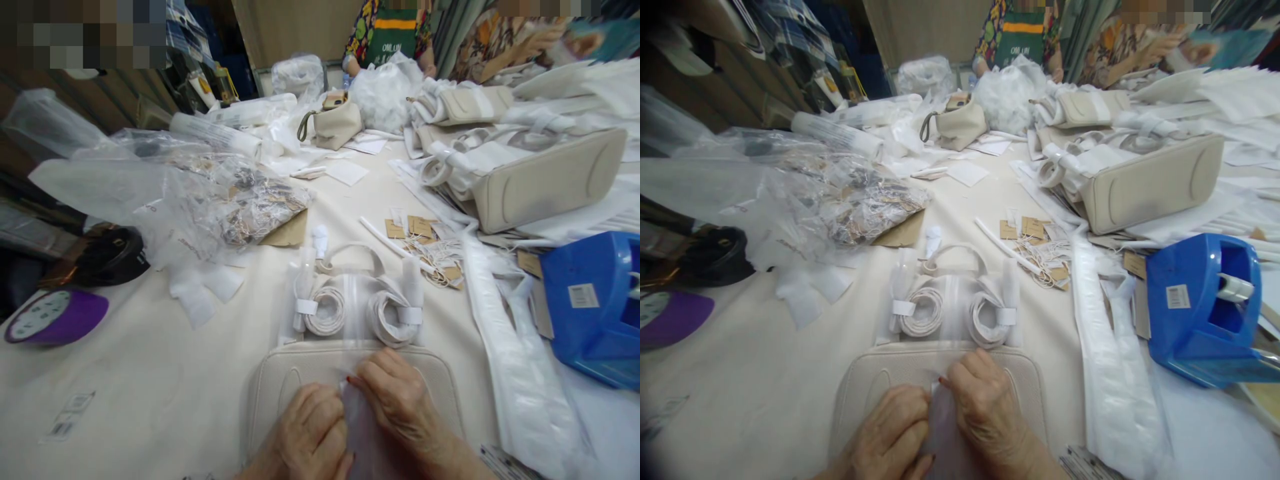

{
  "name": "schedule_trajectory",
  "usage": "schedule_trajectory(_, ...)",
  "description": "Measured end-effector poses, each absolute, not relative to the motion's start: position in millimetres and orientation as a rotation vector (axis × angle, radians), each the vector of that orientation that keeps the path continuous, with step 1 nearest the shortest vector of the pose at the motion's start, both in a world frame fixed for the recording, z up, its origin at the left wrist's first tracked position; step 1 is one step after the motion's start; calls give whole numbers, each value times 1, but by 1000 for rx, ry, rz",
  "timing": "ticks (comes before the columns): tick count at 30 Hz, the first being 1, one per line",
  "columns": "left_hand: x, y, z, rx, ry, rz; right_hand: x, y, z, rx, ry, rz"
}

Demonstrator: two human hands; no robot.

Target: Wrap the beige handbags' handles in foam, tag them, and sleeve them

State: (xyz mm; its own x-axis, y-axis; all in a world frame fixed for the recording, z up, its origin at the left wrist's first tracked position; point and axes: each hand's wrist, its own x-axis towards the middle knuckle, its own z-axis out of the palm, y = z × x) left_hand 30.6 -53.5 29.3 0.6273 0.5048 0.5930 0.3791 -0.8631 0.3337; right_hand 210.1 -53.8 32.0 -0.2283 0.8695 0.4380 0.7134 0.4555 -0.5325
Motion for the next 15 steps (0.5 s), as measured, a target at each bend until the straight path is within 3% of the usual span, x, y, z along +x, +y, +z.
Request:
schedule_trajectory(12,34,-67,27,3136,896,759,209,-58,42,-1358,-1860,282)
schedule_trajectory(15,36,-68,33,3128,916,719,249,-78,63,-1401,-1801,109)
